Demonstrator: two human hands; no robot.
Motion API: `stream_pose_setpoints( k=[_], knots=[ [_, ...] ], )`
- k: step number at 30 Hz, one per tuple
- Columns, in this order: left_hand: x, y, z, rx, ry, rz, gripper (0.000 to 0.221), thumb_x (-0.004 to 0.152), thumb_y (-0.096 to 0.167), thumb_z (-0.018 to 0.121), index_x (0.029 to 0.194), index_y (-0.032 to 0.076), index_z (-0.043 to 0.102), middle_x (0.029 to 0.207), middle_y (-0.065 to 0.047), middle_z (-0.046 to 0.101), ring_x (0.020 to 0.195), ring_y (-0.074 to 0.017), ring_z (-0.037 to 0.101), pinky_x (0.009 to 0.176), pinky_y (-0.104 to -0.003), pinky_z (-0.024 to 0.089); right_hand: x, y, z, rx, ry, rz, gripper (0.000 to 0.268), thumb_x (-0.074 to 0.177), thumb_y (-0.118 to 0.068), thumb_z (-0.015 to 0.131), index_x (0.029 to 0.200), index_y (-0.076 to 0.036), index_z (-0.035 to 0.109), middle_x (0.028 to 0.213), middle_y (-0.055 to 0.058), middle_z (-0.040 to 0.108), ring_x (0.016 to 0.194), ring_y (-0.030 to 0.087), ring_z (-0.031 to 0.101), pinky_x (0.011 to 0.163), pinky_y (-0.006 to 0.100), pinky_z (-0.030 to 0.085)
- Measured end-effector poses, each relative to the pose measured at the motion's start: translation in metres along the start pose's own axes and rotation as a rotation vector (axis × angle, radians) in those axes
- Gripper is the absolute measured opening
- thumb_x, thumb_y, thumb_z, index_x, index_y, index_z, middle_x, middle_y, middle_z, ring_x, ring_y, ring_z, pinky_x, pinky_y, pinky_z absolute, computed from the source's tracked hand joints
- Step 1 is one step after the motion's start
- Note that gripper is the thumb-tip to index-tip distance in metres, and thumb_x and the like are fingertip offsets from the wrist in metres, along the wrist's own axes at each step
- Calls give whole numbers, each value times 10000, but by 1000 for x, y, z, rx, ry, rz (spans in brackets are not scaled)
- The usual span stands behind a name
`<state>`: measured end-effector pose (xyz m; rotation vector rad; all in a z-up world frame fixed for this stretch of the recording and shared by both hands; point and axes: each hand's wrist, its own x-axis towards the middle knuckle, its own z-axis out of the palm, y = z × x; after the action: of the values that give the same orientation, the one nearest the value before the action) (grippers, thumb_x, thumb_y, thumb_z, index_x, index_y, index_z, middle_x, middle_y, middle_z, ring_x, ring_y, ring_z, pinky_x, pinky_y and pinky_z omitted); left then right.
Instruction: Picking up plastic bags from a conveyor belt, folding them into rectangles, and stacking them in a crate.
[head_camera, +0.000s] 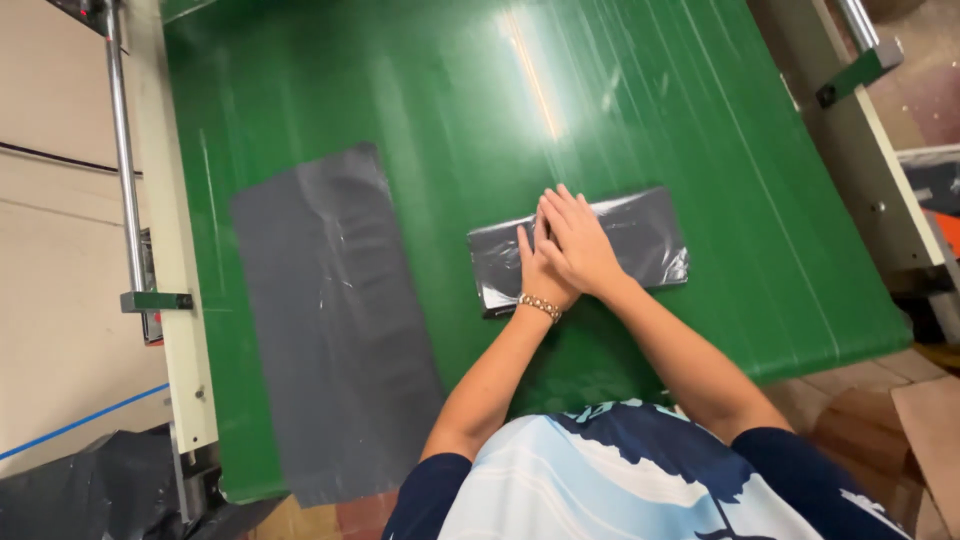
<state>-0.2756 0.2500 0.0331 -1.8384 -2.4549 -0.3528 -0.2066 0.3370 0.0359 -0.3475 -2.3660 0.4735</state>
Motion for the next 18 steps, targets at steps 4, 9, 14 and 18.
stream_pose_setpoints(
  k=[4,9,14,18],
  knots=[
    [-11,-19,6,-84,-167,-21,746,894,517,483,1514,109,404,1618,-114,324,1545,-359,123,1178,-667,154,-31,36,17,-260,-169,65,792,916,-546,551,1445,41,489,1456,264,506,1395,423,428,1158,548,291],
    [-44,-65,-15,-73,-87,124,899,836,601,597,1508,48,372,1616,-166,307,1522,-353,213,1151,-626,292,-38,72,-39,-482,-279,132,888,871,-637,564,1476,8,484,1542,211,458,1482,362,342,1235,512,196],
    [-94,-123,32,65,298,420,576,936,619,491,1243,148,616,1297,-82,600,1226,-296,572,942,-402,535,-41,60,-67,-546,-189,162,764,869,-411,711,1431,69,518,1461,274,524,1408,422,436,1200,542,269],
    [-83,-109,21,234,423,536,159,960,285,535,819,214,554,797,23,470,780,-200,531,532,-314,443,-56,-13,-17,-263,-322,46,719,782,-317,722,1383,19,518,1434,229,522,1391,405,437,1182,545,274]
  ],
)
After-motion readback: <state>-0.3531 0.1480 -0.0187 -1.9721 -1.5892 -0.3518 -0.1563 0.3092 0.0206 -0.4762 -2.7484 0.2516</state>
